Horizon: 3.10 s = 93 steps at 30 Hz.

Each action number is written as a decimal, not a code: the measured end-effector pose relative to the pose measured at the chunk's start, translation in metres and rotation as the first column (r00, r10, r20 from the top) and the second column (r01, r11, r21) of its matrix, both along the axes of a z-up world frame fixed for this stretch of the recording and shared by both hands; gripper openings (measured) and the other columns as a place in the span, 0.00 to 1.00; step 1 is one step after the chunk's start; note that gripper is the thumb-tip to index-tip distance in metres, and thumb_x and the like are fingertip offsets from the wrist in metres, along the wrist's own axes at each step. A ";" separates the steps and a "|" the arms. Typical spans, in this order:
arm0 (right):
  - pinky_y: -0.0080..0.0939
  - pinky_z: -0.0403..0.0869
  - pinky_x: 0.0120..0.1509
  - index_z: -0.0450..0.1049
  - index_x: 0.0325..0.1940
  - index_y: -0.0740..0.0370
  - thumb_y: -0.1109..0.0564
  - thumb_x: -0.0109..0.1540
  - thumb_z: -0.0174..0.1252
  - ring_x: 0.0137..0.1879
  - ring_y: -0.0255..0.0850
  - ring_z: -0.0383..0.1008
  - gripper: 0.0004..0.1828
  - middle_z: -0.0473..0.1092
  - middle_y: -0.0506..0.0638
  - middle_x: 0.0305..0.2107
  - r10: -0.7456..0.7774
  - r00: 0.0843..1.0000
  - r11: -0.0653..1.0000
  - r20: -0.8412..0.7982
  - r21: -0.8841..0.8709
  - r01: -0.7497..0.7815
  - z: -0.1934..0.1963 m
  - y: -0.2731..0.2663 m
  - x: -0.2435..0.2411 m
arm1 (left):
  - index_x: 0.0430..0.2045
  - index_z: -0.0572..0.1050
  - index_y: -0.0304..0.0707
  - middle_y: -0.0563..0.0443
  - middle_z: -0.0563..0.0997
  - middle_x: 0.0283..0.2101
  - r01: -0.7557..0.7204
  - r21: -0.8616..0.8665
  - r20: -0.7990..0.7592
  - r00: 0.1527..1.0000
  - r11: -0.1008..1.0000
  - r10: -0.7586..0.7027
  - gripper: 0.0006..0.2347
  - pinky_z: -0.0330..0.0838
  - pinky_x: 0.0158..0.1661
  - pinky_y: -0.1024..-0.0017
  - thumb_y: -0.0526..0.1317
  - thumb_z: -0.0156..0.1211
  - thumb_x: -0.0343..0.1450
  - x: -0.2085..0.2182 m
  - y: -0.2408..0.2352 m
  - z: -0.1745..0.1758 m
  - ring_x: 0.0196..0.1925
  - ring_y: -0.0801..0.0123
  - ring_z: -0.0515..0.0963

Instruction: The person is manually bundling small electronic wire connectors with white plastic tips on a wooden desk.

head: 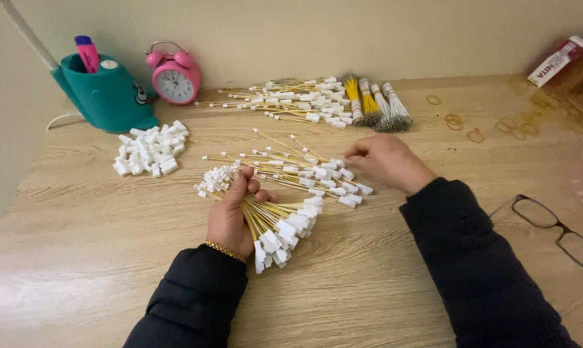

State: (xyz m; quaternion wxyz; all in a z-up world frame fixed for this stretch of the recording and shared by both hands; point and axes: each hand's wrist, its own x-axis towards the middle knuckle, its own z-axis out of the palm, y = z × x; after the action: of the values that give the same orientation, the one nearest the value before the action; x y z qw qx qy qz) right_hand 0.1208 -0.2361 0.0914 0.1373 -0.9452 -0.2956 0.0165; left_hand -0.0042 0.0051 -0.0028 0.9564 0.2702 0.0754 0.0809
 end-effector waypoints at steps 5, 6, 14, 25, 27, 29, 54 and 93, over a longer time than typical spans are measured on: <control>0.51 0.72 0.54 0.79 0.45 0.57 0.50 0.61 0.55 0.49 0.55 0.76 0.14 0.76 0.57 0.38 -0.031 0.997 1.000 -0.069 0.002 0.031 -0.022 0.015 0.009 | 0.42 0.71 0.44 0.59 0.65 0.28 0.013 -0.003 0.002 1.000 1.000 -0.013 0.11 0.76 0.47 0.61 0.48 0.50 0.74 -0.002 0.000 0.002 0.30 0.75 0.73; 0.49 0.72 0.54 0.79 0.45 0.57 0.52 0.62 0.54 0.49 0.54 0.76 0.13 0.76 0.56 0.38 -0.045 0.995 0.999 -0.094 -0.015 0.044 -0.030 0.016 0.013 | 0.43 0.71 0.44 0.59 0.65 0.28 0.019 -0.009 0.007 1.000 1.000 -0.019 0.11 0.76 0.47 0.61 0.48 0.50 0.74 -0.001 0.001 0.000 0.30 0.75 0.73; 0.46 0.73 0.48 0.77 0.45 0.57 0.52 0.63 0.54 0.45 0.49 0.76 0.12 0.75 0.54 0.33 -0.104 0.992 0.989 -0.066 0.102 0.111 -0.018 0.021 0.002 | 0.44 0.71 0.42 0.58 0.65 0.28 0.020 -0.016 0.014 1.000 1.000 -0.020 0.11 0.76 0.47 0.61 0.47 0.48 0.75 -0.002 0.000 0.003 0.30 0.74 0.73; 0.46 0.75 0.43 0.75 0.38 0.59 0.51 0.57 0.60 0.39 0.49 0.78 0.11 0.76 0.55 0.28 0.076 0.996 0.975 0.047 0.206 -0.085 -0.026 0.044 -0.027 | 0.43 0.72 0.43 0.57 0.67 0.27 0.014 -0.035 0.044 0.999 0.999 -0.013 0.11 0.78 0.46 0.60 0.47 0.50 0.74 0.004 0.000 -0.006 0.29 0.74 0.75; 0.43 0.76 0.46 0.75 0.40 0.59 0.52 0.57 0.61 0.41 0.47 0.78 0.11 0.76 0.53 0.30 0.072 0.995 0.987 0.076 0.141 -0.082 -0.025 0.045 -0.032 | 0.43 0.72 0.42 0.57 0.68 0.27 0.016 -0.034 0.030 0.999 0.999 -0.015 0.11 0.78 0.46 0.59 0.47 0.51 0.74 0.002 -0.001 -0.002 0.29 0.73 0.76; 0.42 0.76 0.46 0.75 0.41 0.60 0.54 0.57 0.61 0.41 0.47 0.78 0.11 0.75 0.53 0.31 0.080 0.993 0.986 0.083 0.137 -0.091 -0.027 0.046 -0.033 | 0.43 0.72 0.42 0.57 0.68 0.27 0.006 -0.040 0.030 1.000 0.999 -0.005 0.11 0.78 0.46 0.59 0.47 0.51 0.74 0.002 -0.002 -0.002 0.29 0.73 0.76; 0.34 0.69 0.27 0.77 0.37 0.68 0.63 0.53 0.63 0.28 0.35 0.70 0.10 0.72 0.51 0.21 0.134 0.837 0.911 -0.531 0.398 0.107 0.029 0.046 -0.065 | 0.38 0.77 0.30 0.51 0.71 0.26 -0.175 -0.051 -0.193 0.968 0.983 0.162 0.13 0.82 0.43 0.64 0.41 0.65 0.67 -0.007 -0.015 0.027 0.29 0.70 0.78; 0.53 0.73 0.52 0.79 0.38 0.55 0.45 0.56 0.57 0.48 0.53 0.76 0.14 0.78 0.53 0.33 -0.201 0.979 0.979 0.012 0.033 0.201 -0.014 0.022 0.007 | 0.35 0.70 0.44 0.57 0.66 0.24 0.013 -0.064 0.030 1.000 0.998 -0.011 0.10 0.77 0.50 0.52 0.49 0.50 0.74 0.002 -0.004 0.003 0.33 0.66 0.79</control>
State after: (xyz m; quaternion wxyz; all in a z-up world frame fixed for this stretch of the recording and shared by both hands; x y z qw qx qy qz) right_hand 0.1274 -0.2140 0.0770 0.1508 -0.9681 -0.1999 -0.0095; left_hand -0.0024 0.0009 0.0002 0.9661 0.2386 0.0624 0.0768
